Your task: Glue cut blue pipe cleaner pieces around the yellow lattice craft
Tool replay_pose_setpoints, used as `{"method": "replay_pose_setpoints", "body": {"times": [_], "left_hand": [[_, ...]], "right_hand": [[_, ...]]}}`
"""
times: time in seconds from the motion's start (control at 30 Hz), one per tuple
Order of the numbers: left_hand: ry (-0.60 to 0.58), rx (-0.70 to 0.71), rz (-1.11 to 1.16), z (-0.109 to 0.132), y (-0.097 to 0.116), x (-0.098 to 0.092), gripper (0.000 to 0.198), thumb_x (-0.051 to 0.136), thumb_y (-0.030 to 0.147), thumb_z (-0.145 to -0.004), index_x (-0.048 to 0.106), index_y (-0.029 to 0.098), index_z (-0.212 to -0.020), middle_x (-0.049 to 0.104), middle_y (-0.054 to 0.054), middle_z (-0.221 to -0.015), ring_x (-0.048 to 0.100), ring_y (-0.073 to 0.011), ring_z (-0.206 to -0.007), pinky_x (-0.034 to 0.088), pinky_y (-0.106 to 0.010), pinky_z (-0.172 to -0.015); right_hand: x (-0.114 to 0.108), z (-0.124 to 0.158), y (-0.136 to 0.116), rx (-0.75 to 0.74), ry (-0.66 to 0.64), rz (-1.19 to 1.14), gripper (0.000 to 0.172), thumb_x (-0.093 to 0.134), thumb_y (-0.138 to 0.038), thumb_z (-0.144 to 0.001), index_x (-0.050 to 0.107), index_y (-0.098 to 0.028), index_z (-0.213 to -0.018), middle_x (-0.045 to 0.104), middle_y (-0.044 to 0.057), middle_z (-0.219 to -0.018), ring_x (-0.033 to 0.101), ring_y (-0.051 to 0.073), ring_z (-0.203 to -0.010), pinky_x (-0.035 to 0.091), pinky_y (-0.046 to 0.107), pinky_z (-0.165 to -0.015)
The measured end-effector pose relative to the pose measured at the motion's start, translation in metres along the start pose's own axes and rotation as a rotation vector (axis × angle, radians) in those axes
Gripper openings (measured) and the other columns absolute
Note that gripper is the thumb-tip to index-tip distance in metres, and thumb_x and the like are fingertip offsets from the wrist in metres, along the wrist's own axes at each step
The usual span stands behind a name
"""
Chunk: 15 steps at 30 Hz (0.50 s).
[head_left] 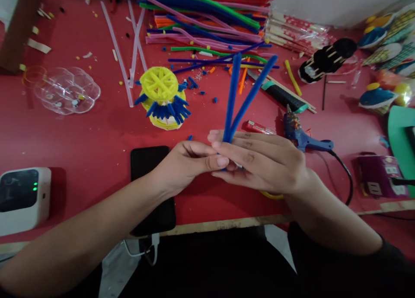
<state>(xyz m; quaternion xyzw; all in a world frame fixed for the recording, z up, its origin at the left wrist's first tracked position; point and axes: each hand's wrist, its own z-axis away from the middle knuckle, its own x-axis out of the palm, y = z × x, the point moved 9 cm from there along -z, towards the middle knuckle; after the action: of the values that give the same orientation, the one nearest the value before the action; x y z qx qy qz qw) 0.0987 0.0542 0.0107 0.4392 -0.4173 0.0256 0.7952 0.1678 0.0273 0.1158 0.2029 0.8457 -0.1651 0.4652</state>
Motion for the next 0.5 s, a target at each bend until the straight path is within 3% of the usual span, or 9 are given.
{"method": "replay_pose_setpoints", "body": {"times": [0.07, 0.37, 0.5], "left_hand": [[0.069, 0.052, -0.042, 0.000, 0.002, -0.007, 0.011, 0.090, 0.030, -0.068, 0.082, 0.027, -0.075, 0.081, 0.003, -0.075, 0.074, -0.0084, -0.071, 0.058, -0.016, -0.074], [0.141, 0.092, -0.122, 0.001, 0.002, -0.013, 0.010, 0.087, 0.028, -0.073, 0.083, 0.025, -0.081, 0.082, 0.001, -0.082, 0.074, -0.0086, -0.078, 0.057, -0.017, -0.080], [0.173, 0.145, -0.180, 0.002, 0.009, -0.015, 0.013, 0.089, 0.031, -0.070, 0.083, 0.024, -0.077, 0.079, 0.001, -0.072, 0.065, -0.0063, -0.062, 0.053, -0.017, -0.064]], "right_hand": [[-0.002, 0.000, 0.000, -0.018, 0.025, 0.033, 0.028, 0.069, -0.025, -0.093, 0.064, -0.013, -0.118, 0.079, 0.005, -0.112, 0.075, 0.014, -0.102, 0.060, 0.026, -0.097], [0.007, 0.003, 0.008, 0.069, -0.027, 0.000, 0.023, 0.063, -0.021, -0.097, 0.064, -0.014, -0.119, 0.079, 0.005, -0.111, 0.076, 0.016, -0.100, 0.062, 0.027, -0.095], [0.008, 0.003, 0.010, 0.117, -0.026, -0.004, 0.025, 0.064, -0.020, -0.096, 0.064, -0.012, -0.119, 0.078, 0.008, -0.114, 0.076, 0.017, -0.102, 0.060, 0.026, -0.096]]}}
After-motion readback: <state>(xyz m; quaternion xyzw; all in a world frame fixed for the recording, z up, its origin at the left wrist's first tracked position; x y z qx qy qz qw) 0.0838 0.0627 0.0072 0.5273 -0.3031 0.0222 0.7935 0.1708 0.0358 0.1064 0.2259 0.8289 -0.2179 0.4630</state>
